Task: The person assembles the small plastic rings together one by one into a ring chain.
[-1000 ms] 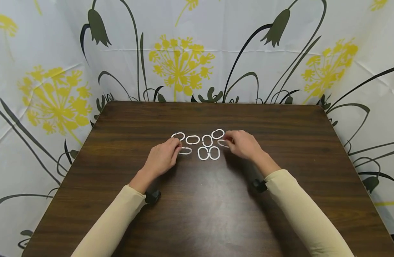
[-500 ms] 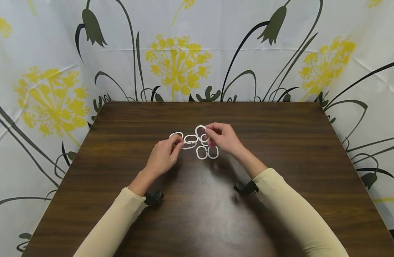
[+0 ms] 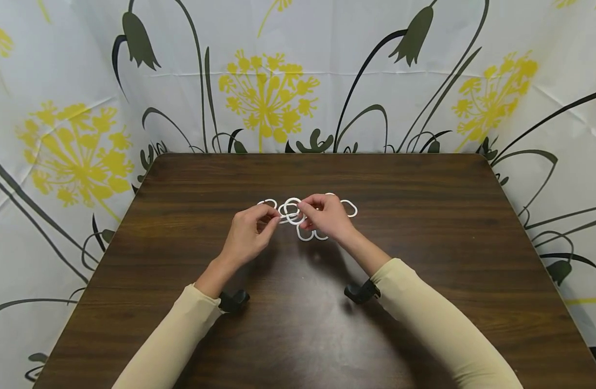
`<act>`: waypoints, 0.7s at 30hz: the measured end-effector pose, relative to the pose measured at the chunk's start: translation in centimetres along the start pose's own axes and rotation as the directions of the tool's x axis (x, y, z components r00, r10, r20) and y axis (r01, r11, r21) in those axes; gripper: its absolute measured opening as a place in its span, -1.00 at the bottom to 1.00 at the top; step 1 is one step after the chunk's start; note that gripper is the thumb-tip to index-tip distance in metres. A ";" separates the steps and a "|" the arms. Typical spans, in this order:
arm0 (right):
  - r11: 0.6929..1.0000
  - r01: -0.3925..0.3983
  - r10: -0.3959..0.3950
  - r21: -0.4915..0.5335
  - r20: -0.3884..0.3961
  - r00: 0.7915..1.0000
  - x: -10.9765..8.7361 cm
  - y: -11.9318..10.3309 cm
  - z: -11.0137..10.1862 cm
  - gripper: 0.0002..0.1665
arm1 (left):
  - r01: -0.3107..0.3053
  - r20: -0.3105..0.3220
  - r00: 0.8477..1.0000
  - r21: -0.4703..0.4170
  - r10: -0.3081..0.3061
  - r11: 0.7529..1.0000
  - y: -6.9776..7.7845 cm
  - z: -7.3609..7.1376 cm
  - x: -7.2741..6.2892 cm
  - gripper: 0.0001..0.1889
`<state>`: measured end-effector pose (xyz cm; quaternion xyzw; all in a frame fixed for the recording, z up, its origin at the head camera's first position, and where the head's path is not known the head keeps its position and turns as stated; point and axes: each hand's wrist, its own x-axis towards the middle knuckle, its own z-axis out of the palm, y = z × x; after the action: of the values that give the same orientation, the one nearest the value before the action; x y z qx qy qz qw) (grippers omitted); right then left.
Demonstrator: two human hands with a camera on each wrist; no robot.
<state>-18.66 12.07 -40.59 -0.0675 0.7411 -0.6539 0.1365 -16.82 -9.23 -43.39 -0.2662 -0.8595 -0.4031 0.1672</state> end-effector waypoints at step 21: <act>0.978 0.045 -0.068 -0.205 -0.107 0.992 0.3 1.1 0.3 -0.78 | -0.037 -0.017 0.999 -0.061 0.036 0.997 -0.1 0.1 -0.2 -0.97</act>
<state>-18.78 11.81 -41.70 -0.0649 0.8079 -0.5818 0.0680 -16.73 -9.26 -43.61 -0.2838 -0.8404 -0.4280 0.1731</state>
